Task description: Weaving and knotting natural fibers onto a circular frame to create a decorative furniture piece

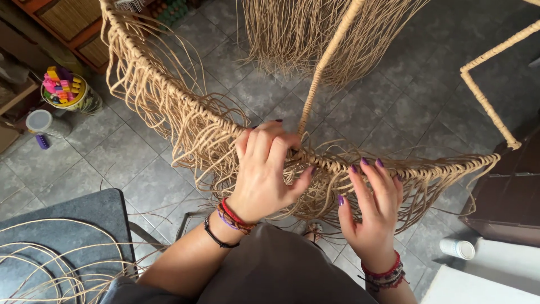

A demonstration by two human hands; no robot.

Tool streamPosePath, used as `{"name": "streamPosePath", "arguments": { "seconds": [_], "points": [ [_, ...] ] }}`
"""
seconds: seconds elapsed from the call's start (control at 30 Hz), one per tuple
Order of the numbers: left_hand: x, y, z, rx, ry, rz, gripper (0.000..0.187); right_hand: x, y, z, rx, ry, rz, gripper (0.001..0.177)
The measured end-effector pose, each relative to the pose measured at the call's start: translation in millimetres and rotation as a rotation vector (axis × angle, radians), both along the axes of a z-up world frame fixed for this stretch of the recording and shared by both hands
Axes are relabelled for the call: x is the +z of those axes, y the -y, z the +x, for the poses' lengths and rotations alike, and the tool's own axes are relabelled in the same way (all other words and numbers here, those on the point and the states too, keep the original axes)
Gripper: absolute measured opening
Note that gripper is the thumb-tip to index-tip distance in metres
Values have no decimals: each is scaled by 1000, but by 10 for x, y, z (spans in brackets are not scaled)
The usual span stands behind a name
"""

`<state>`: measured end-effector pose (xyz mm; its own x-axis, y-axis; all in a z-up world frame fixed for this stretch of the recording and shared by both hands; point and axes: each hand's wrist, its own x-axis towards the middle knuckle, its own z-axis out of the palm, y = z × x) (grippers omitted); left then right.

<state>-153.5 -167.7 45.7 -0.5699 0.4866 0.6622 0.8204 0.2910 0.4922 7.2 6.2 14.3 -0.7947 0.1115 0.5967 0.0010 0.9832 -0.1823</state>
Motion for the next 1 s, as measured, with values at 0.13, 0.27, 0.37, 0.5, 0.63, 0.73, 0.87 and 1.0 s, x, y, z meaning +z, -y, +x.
{"name": "streamPosePath", "arguments": {
  "seconds": [0.13, 0.27, 0.37, 0.5, 0.63, 0.73, 0.87, 1.0],
  "points": [
    [-29, -26, 6, 29, -19, -11, 36, 0, -11, 6, 6, 4, 4, 41],
    [45, -23, 77, 56, -25, -12, 35, -5, -2, 14, 21, 12, 2, 42],
    [67, -65, 120, 62, -34, -16, 31, 1, 15, 15, 35, 29, 3, 42],
    [66, -74, 122, 54, -34, -26, 20, 4, 51, 23, 42, 43, 2, 42],
    [56, -86, 142, 39, -21, -23, 14, -17, 51, 30, 49, 44, 6, 43],
    [11, -101, 156, 41, -24, -19, 13, -48, 51, 42, 53, 53, -9, 43],
    [-3, -88, 140, 36, -17, -6, 13, -71, 167, 78, 81, -96, -46, 35],
    [-5, -76, 105, 21, 0, 1, 12, -178, 287, 184, 195, 3, -215, 46]
  ]
}}
